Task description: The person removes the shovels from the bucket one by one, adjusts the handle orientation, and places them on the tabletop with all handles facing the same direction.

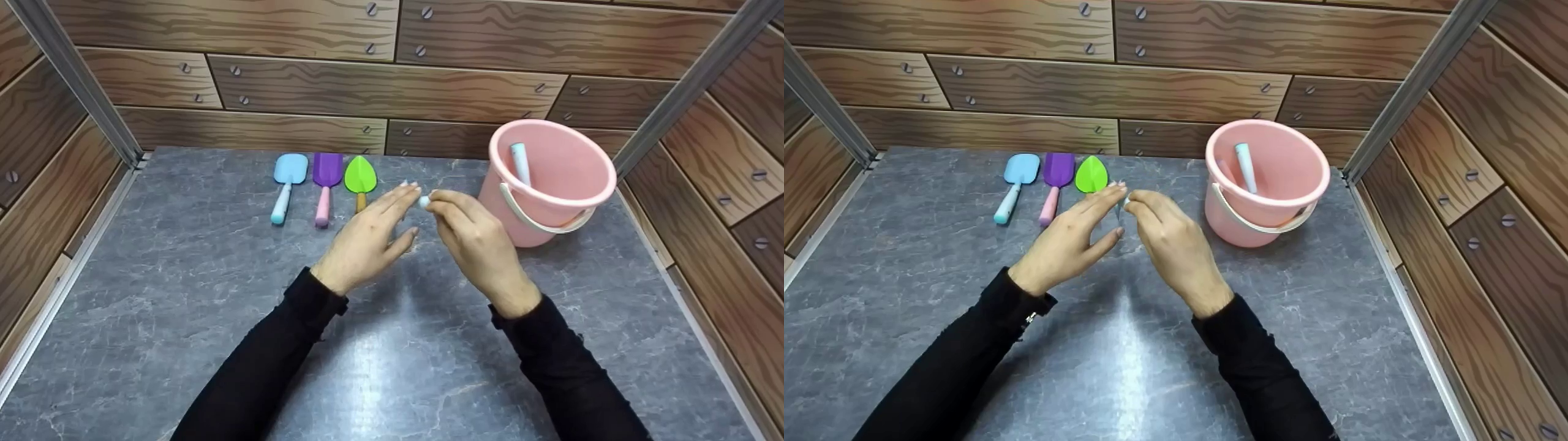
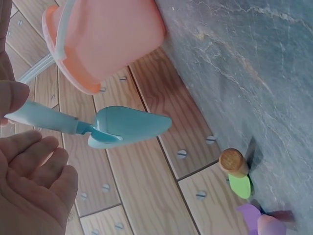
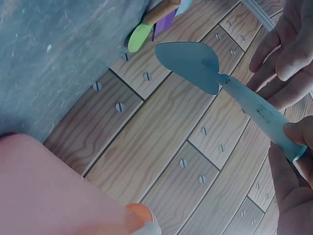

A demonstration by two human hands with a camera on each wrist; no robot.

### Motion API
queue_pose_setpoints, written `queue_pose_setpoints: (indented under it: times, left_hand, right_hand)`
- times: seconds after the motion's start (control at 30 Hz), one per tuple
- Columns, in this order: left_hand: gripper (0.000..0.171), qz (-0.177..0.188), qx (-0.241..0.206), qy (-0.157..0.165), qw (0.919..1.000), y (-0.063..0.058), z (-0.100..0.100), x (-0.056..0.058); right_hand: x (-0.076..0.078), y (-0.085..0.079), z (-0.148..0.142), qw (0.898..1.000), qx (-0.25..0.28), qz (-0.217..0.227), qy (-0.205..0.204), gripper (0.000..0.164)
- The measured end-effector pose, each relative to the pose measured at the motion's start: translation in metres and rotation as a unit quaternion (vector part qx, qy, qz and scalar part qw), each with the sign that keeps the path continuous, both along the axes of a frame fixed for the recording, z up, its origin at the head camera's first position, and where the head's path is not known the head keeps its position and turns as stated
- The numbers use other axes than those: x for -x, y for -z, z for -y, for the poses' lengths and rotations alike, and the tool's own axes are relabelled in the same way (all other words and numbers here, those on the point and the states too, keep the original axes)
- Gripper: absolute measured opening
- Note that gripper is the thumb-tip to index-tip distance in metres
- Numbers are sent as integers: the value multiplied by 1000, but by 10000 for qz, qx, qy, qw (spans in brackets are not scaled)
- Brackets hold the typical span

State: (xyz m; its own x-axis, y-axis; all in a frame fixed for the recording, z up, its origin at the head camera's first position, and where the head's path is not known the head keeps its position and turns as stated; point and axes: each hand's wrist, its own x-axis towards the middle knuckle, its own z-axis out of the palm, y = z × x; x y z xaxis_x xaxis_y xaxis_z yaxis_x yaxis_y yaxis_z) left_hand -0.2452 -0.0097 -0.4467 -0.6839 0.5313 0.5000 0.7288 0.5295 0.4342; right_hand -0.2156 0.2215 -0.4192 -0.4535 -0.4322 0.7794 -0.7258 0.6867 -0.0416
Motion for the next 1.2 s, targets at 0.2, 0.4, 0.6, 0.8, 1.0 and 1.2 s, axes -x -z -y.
queue_pose_setpoints:
  times: [0.2,0.4,0.6,0.8,1.0,1.2]
  left_hand:
    - [63,105,-95,32,9999,3,1,2]
    - [56,23,-187,31,9998,6,3,4]
    - [45,-97,-425,134,9990,7,2,5]
    - [39,-248,-540,175,9981,6,1,5]
    - [37,-226,-552,185,9980,5,2,4]
    - [35,-47,-638,224,9977,10,4,8]
  right_hand:
    - [-1,8,3,9997,-170,-71,-143,22]
    - [-3,13,5,9993,-271,-81,-257,20]
    - [-7,15,8,9984,-195,-131,-514,23]
    - [-6,16,7,9977,-123,-110,-665,23]
    - [-6,15,3,9973,-190,-17,-703,27]
    - [-6,7,-7,9976,-175,385,-545,38]
